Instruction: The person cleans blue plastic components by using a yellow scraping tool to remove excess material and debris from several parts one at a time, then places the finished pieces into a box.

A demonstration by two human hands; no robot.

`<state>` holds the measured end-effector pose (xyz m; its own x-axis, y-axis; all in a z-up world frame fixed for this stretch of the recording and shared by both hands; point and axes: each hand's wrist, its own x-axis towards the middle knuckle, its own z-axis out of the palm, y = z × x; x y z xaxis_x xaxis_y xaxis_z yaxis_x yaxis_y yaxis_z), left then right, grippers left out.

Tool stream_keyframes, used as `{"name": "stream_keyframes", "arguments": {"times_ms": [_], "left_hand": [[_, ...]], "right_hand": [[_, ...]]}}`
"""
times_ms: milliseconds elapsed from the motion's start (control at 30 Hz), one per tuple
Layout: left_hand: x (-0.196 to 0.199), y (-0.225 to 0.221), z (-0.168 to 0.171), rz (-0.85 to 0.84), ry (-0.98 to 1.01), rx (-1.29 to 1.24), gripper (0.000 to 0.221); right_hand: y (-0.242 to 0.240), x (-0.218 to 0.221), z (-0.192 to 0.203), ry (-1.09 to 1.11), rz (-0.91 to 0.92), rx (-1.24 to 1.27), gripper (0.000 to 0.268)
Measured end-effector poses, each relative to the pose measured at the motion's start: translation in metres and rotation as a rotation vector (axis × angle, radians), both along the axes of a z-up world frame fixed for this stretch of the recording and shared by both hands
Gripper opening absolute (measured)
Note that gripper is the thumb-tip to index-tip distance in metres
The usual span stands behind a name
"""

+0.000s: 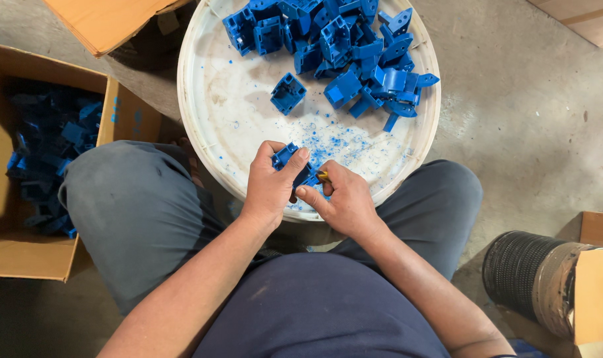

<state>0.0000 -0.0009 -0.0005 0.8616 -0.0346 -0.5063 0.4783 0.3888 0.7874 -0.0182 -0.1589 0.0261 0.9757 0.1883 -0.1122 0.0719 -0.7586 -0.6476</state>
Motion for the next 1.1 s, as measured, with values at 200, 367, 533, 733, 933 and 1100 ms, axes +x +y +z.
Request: {"name": "stream_keyframes", "arguments": {"times_ms": [200,367,533,733,933,1100], "left_hand": [[0.0,0.001,0.002,-0.007,-0.015,0.015,0.037],[0.0,0.001,0.003,-0.017,-0.033,0.028,0.035],[-0.002,0.001,-0.004,-0.013,-0.067,0.01,0.034],[-0.003,0.002,-0.013,-0.023,-0.123,0.044,0.033],[-0.003,0.003,-0.018,-0.046,-0.225,0.171,0.035],[0.0,0.01,-0.006,-0.073,-0.111,0.145,0.034]], "right_hand": [[-0.001,0.0,-0.004,0.018,0.037,-0.008,0.052],[-0.001,-0.001,-0.006,0.023,0.047,0.022,0.051],[-0.001,0.0,-0.007,0.037,0.079,0.021,0.052],[-0.002,0.0,-0.008,0.009,0.13,-0.016,0.054],[-0.003,0.0,-0.011,-0.086,0.196,-0.068,0.055],[-0.003,-0.003,-0.007,-0.064,0.138,-0.029,0.046]]}}
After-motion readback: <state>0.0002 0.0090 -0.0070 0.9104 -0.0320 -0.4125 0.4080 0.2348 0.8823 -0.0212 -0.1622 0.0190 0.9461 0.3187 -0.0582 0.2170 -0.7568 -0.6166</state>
